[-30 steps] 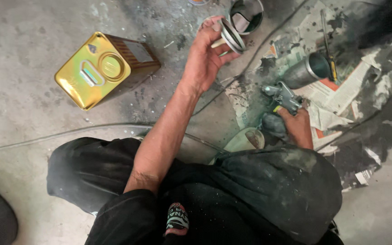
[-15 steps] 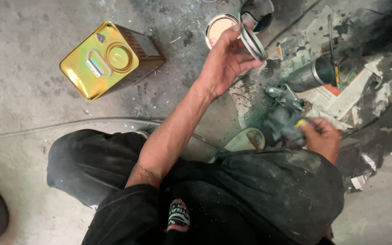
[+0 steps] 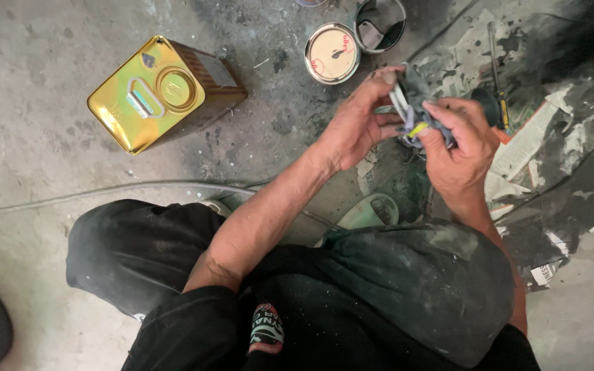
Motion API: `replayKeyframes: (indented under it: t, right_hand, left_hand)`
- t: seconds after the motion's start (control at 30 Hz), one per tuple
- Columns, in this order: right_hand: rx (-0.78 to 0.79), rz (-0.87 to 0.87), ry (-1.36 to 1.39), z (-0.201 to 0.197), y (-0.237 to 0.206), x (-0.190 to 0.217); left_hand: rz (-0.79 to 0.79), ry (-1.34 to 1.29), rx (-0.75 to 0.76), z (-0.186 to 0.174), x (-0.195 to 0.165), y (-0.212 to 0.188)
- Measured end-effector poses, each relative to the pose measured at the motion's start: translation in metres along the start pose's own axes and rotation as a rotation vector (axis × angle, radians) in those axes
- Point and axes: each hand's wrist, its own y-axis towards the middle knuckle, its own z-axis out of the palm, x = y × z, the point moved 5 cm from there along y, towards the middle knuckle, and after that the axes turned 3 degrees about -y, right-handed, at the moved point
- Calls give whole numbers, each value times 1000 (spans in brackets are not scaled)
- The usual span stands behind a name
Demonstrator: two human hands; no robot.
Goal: The person sits on the floor of a paint workshop and wipes down a paint spray gun and its metal cup with a rag. They open cans, pour liquid from a yellow container into the cup, shake and rinse the cup, and continue wiping the spray gun parts.
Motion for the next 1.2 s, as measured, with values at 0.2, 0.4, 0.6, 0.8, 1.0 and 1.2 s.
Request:
replayKeyframes:
  t: [0.2, 0.4, 0.6, 0.8, 1.0, 1.2]
  right_hand:
    - [-44, -67, -159, -7, -8, -1]
    - [18, -7, -100, -7, 2, -4]
    - [-8, -101, -53, -5, 5, 1]
    - [9, -107, -27, -10, -2, 0]
    - [53, 20, 26, -1, -4, -12]
    - [39, -18, 163, 0, -14, -22]
  left_hand:
    - [3, 27, -1, 3, 11, 3]
    - [55, 163, -3, 8, 20, -4]
    - [30, 6, 6, 4, 5, -3]
    - [82, 210, 18, 13, 11, -10]
    - [181, 228, 12, 10, 9, -8]
    - [290, 387, 189, 23, -16, -17]
